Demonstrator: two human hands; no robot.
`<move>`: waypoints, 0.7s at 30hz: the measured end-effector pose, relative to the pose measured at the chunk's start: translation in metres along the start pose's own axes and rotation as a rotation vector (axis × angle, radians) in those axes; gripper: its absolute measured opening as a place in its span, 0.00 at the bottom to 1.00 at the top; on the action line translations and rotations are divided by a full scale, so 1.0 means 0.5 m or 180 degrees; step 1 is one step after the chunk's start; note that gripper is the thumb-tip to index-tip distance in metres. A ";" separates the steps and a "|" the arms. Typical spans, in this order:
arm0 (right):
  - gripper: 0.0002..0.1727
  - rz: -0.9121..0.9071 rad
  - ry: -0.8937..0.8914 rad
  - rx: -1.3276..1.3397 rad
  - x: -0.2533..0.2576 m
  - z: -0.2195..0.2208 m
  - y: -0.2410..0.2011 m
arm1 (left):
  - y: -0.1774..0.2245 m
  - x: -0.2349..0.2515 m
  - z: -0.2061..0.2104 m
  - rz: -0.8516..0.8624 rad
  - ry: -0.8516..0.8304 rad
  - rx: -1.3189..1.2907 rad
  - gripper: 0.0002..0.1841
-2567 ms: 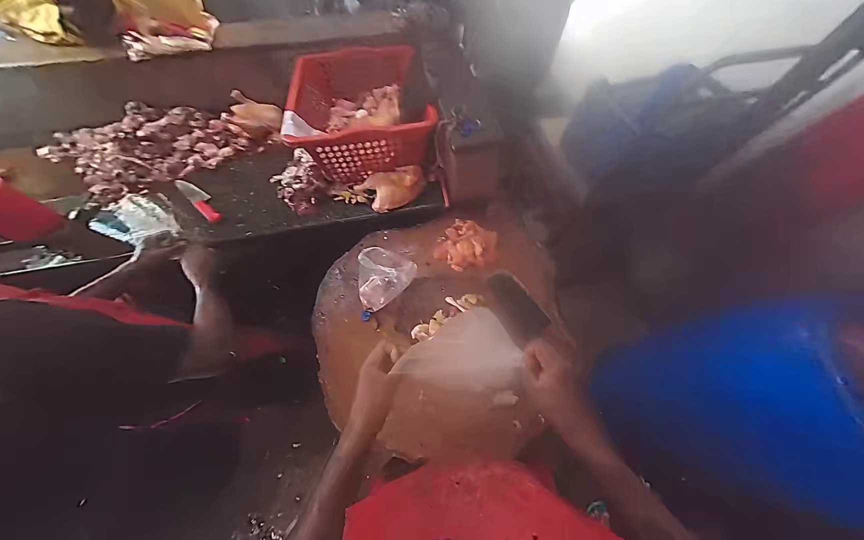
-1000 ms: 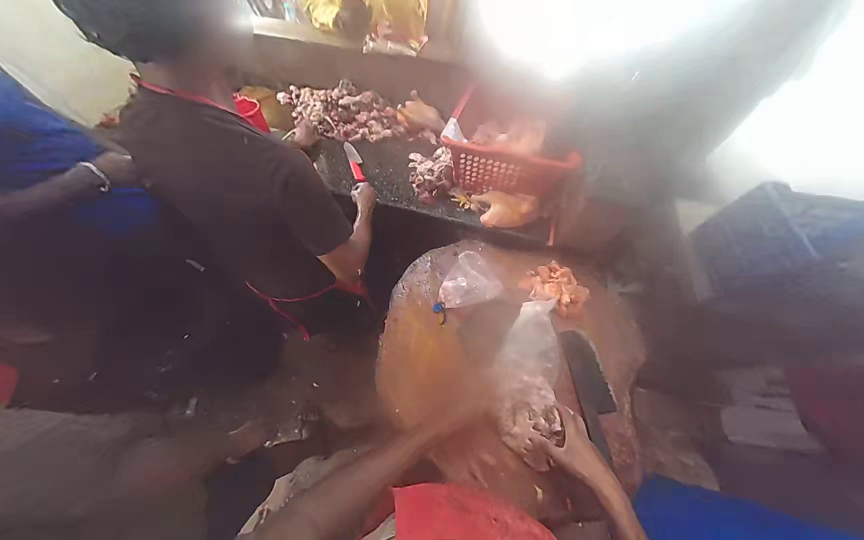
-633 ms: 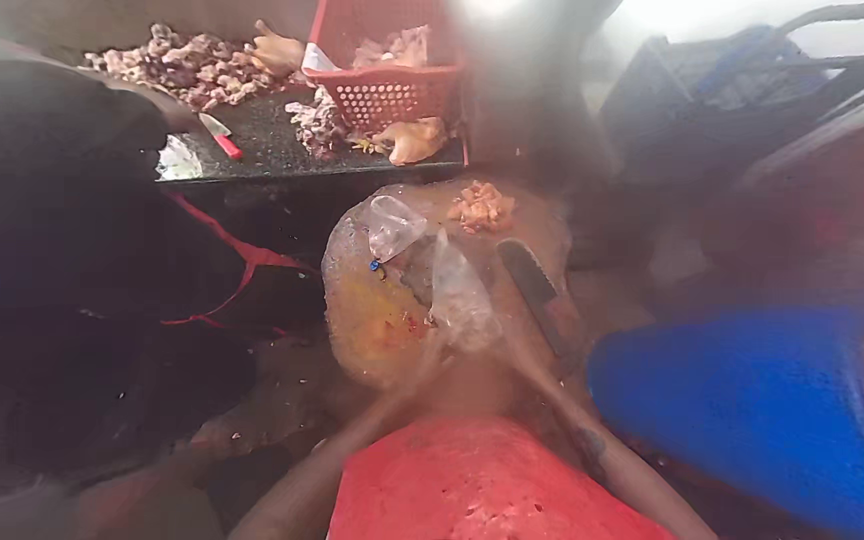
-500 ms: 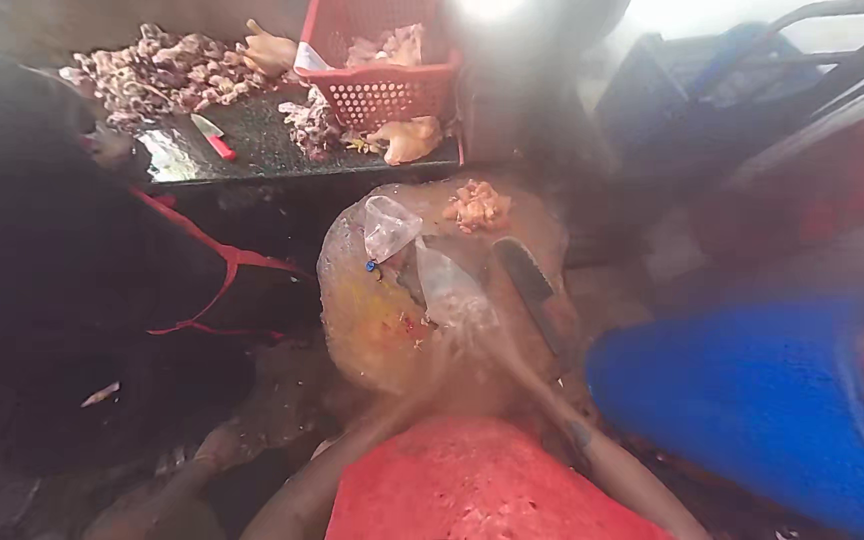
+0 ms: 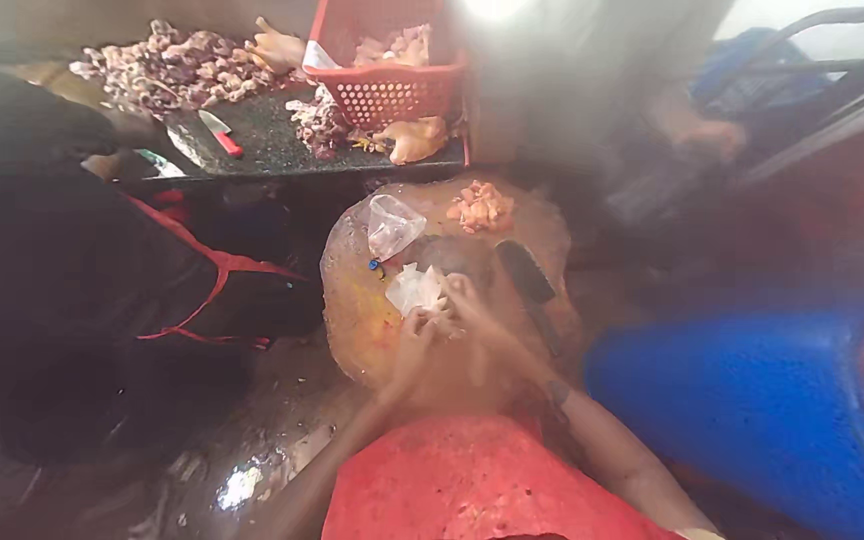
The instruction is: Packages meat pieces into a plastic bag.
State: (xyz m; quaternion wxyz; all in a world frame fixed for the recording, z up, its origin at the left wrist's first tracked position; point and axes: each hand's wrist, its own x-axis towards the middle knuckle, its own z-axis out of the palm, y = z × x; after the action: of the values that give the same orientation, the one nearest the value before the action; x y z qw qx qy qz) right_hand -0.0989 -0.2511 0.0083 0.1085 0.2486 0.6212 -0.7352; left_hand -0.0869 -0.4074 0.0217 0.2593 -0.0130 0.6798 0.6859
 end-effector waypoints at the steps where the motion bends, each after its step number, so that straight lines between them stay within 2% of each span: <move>1: 0.29 -0.0079 -0.0333 -0.0240 0.004 0.008 0.007 | 0.001 0.004 -0.010 0.0052 0.0222 -0.0112 0.14; 3: 0.27 -0.0326 -0.0819 -0.0649 -0.007 0.009 0.004 | 0.002 0.003 -0.043 0.0137 0.0540 -0.0273 0.15; 4: 0.25 -0.0514 -0.0872 -0.0846 -0.016 -0.002 0.001 | -0.003 -0.002 -0.063 0.0147 0.0675 -0.0352 0.15; 5: 0.23 -0.0747 -0.0782 -0.1055 -0.019 -0.021 -0.007 | -0.005 -0.004 -0.083 0.0125 0.0781 -0.0447 0.16; 7: 0.25 -0.0859 -0.0368 -0.1876 -0.008 -0.081 -0.011 | -0.015 0.000 -0.118 -0.0068 0.1005 -0.0811 0.15; 9: 0.38 -0.0574 -0.0150 -0.2923 0.019 -0.140 0.024 | -0.026 0.013 -0.133 -0.0257 0.1227 -0.1208 0.16; 11: 0.51 -0.0312 -0.0260 -0.3566 0.026 -0.145 0.061 | -0.033 0.033 -0.127 -0.0232 0.1326 -0.1490 0.16; 15: 0.64 -0.0268 -0.0339 -0.3948 0.011 -0.020 0.101 | -0.020 0.047 -0.088 -0.0282 0.1278 -0.1492 0.15; 17: 0.62 -0.0201 -0.0071 -0.4023 0.035 0.037 0.123 | -0.018 0.049 -0.075 -0.0345 0.1237 -0.1341 0.15; 21: 0.43 -0.0345 0.0088 -0.3791 0.050 0.062 0.137 | -0.012 0.037 -0.078 -0.0211 0.1102 -0.1240 0.15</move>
State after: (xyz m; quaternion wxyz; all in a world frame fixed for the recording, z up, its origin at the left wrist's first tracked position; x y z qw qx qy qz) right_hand -0.0954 -0.2914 -0.0601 0.1835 0.1225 0.9396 -0.2617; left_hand -0.1136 -0.4382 0.0067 0.1541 -0.2022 0.5683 0.7825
